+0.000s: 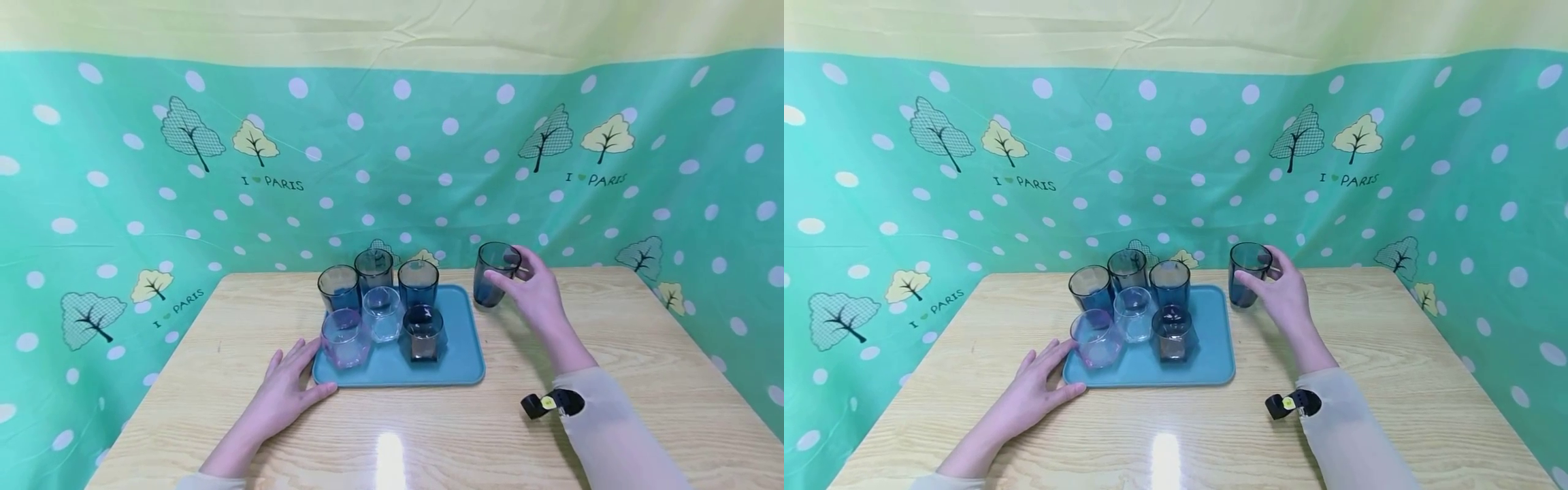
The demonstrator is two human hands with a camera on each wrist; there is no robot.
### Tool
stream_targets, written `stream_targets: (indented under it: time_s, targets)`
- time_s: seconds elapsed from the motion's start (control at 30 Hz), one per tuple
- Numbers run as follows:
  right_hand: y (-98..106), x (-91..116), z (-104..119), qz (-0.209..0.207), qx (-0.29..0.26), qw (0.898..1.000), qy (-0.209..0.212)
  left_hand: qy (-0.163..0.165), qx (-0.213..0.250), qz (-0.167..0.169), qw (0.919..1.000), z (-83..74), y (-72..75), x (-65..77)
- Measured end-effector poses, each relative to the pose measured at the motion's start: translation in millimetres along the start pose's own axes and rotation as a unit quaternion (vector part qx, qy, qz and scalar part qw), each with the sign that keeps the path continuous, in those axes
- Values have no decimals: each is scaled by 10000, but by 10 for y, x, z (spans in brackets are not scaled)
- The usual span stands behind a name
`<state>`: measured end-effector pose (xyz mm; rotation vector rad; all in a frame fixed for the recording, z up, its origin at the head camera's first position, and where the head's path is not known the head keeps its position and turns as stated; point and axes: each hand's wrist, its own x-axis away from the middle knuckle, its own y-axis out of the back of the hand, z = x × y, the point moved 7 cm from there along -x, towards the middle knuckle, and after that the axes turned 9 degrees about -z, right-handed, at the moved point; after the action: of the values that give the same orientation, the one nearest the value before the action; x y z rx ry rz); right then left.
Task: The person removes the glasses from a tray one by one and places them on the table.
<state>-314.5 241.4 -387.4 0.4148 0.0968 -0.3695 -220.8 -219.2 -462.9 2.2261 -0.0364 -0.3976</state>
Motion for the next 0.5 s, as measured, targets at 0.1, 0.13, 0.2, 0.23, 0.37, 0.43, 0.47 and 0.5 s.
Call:
stream_targets:
  time_s: [0.1,0.13,0.2,0.23,0.37,0.43,0.47,0.5]
  targets:
    - [-6,-33,-26,-43,-1,10000,-26,-6,-7,-14,10000,-6,-2,-3]
    - [-8,-42,-34,-60,3,10000,-29,-4,-6,-13,10000,-7,-2,-4]
    - [-18,-53,-47,-81,-5,10000,-32,-4,5,-12,10000,-14,0,-5]
    - [-21,-60,-57,-90,-5,10000,-31,0,10,-4,10000,-17,0,-4]
    - [-38,-67,-98,-84,-20,9999,-61,14,5,31,10000,-25,-1,2]
    - [-44,-74,-120,-72,-23,9999,-72,30,3,43,10000,-28,-2,5]
    - [-48,-75,-123,-68,-26,9999,-79,39,4,44,10000,-29,-1,6]
    - [-52,-78,-129,-64,-27,9999,-87,42,2,44,10000,-31,0,6]
